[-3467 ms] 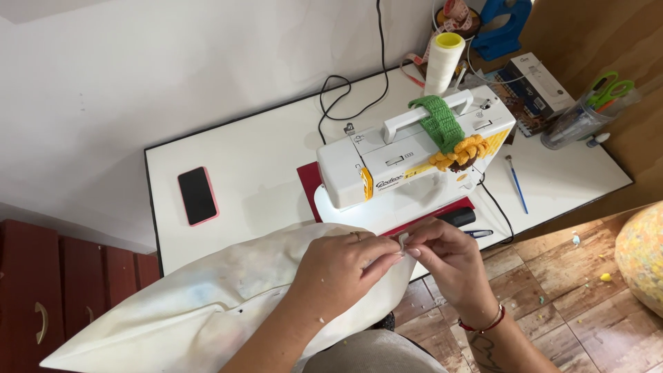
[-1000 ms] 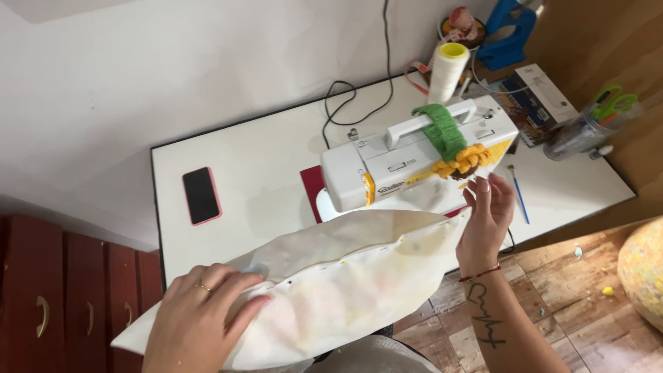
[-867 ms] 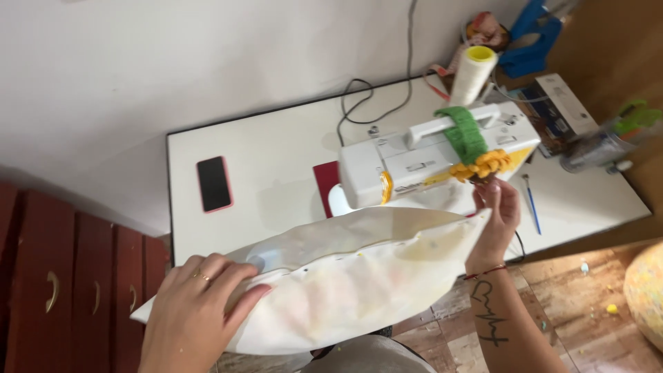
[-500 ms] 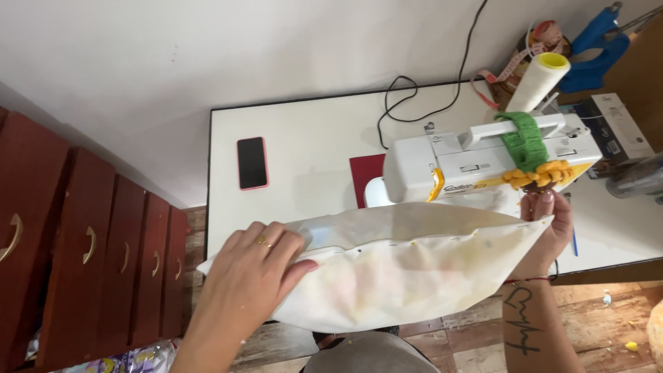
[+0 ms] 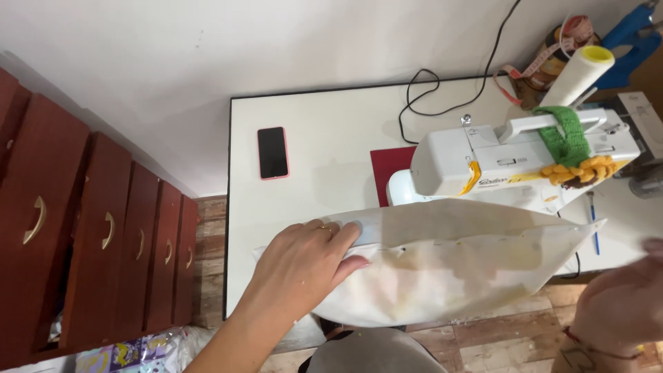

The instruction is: Aligning the edges of a stuffed pillowcase to prepare it for sealing

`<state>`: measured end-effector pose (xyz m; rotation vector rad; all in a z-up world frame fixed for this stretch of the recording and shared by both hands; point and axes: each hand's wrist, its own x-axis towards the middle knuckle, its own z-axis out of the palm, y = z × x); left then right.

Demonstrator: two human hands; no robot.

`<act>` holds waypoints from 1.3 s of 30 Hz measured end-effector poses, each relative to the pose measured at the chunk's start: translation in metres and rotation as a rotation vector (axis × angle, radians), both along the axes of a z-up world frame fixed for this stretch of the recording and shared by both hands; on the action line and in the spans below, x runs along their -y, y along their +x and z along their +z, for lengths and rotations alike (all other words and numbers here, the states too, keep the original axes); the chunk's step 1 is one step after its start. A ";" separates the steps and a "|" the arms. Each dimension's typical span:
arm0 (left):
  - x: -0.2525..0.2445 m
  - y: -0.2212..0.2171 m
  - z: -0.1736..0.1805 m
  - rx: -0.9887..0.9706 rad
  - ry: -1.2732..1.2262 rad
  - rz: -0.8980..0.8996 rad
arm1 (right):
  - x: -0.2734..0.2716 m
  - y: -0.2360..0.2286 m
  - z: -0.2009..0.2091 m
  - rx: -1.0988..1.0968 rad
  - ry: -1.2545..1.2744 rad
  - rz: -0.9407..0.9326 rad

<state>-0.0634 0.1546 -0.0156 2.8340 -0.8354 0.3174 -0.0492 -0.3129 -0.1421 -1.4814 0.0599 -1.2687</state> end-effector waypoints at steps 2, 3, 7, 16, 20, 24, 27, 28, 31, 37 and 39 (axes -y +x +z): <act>0.001 0.000 0.004 0.000 -0.003 -0.020 | -0.065 -0.007 0.053 -0.171 -0.245 0.173; 0.002 -0.001 0.007 0.034 0.042 -0.001 | -0.110 -0.009 0.085 -0.359 -0.413 0.450; -0.001 -0.004 0.022 0.192 0.171 0.026 | -0.217 0.005 0.123 -0.287 -1.121 0.505; -0.032 -0.012 0.014 0.152 0.140 -0.035 | -0.234 0.020 0.117 -0.336 -1.283 0.322; -0.035 -0.015 0.003 0.058 -0.009 -0.050 | -0.223 0.022 0.095 -0.329 -1.251 0.293; -0.033 -0.008 -0.005 0.177 -0.089 -0.111 | -0.215 0.022 0.089 -0.373 -1.185 0.274; -0.036 -0.001 -0.009 0.215 -0.102 -0.143 | -0.212 0.022 0.089 -0.409 -1.148 0.272; -0.037 0.003 -0.010 0.222 -0.123 -0.156 | -0.211 0.022 0.089 -0.411 -1.133 0.275; -0.040 0.008 -0.030 0.092 -0.185 -0.155 | -0.210 0.021 0.083 -0.421 -1.124 0.275; -0.035 0.007 0.009 -0.077 -0.205 -0.114 | -0.213 0.018 0.086 -0.399 -1.118 0.276; -0.029 0.005 0.006 0.003 -0.130 -0.068 | -0.216 0.019 0.086 -0.390 -1.114 0.269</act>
